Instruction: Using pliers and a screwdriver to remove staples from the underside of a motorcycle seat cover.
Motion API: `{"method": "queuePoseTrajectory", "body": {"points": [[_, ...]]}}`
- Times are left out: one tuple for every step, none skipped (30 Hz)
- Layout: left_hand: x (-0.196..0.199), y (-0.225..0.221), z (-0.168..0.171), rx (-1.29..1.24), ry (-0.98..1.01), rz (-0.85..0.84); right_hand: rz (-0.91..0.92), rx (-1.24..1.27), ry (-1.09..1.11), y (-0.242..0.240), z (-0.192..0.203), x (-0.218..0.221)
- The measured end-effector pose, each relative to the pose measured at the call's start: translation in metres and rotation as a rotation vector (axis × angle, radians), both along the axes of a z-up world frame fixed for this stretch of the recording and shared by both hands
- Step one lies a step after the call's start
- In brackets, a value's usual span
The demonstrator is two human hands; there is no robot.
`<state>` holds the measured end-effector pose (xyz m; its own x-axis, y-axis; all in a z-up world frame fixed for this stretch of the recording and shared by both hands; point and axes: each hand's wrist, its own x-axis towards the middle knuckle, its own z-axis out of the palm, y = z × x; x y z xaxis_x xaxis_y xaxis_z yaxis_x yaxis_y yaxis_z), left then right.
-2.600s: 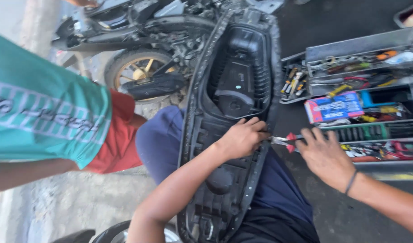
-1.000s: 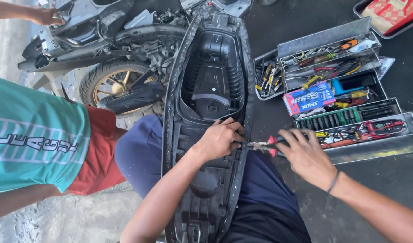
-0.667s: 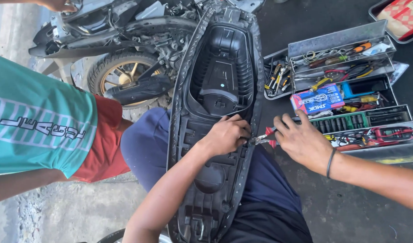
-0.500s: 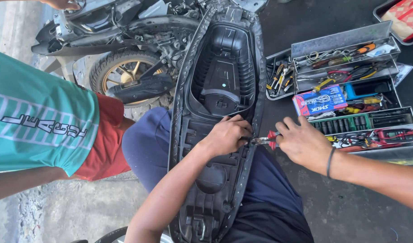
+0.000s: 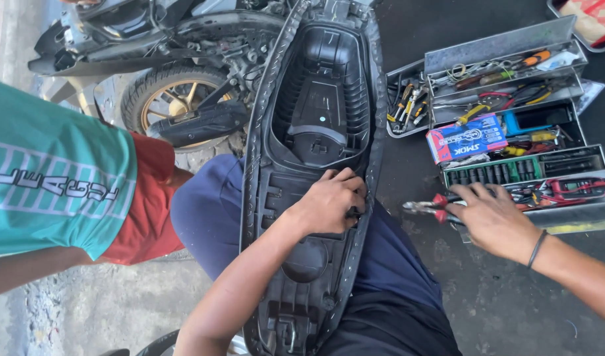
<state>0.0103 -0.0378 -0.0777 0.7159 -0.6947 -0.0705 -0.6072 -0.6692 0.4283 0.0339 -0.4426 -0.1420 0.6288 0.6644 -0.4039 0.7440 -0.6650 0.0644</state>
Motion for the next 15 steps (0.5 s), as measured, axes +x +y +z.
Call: {"method": "queuePoseTrajectory", "body": {"points": [[0.002,0.0,0.002,-0.003,0.004,-0.006,-0.006,-0.003,0.004,0.009,0.012,0.0],[0.004,0.0,0.005,0.001,0.051,-0.018,0.021,0.04,0.004,0.019,0.024,-0.001],[0.006,0.001,0.007,0.008,0.094,-0.024,0.054,0.086,-0.001,0.03,0.036,0.001],[0.005,0.0,0.006,0.009,0.093,-0.025,0.054,0.086,-0.003,0.04,0.043,-0.001],[0.007,-0.001,0.005,0.028,0.118,-0.031,0.11,0.123,-0.048,0.051,0.051,-0.001],[0.008,-0.001,0.004,0.048,0.144,-0.036,0.166,0.16,-0.094,0.062,0.059,0.0],[0.009,-0.002,0.005,0.05,0.144,-0.033,0.17,0.161,-0.094,0.071,0.063,0.0],[0.009,-0.002,0.005,0.04,0.127,-0.02,0.23,0.125,-0.184,0.079,0.067,0.0],[0.01,-0.002,0.006,0.032,0.109,-0.008,0.289,0.09,-0.276,0.088,0.071,0.0],[0.011,-0.002,0.006,0.034,0.108,-0.005,0.292,0.093,-0.277,0.094,0.076,0.001],[0.012,-0.001,0.007,0.015,0.118,0.0,0.327,0.072,-0.284,0.1,0.082,0.001],[0.013,0.0,0.007,-0.005,0.128,0.005,0.363,0.051,-0.291,0.106,0.087,0.002],[0.014,0.0,0.007,-0.004,0.126,0.009,0.367,0.053,-0.293,0.111,0.089,0.002],[0.014,0.001,0.007,-0.017,0.131,0.021,0.393,0.045,-0.319,0.115,0.092,0.001],[0.013,0.002,0.007,-0.028,0.139,0.029,0.417,0.037,-0.342,0.12,0.093,-0.001]]}}
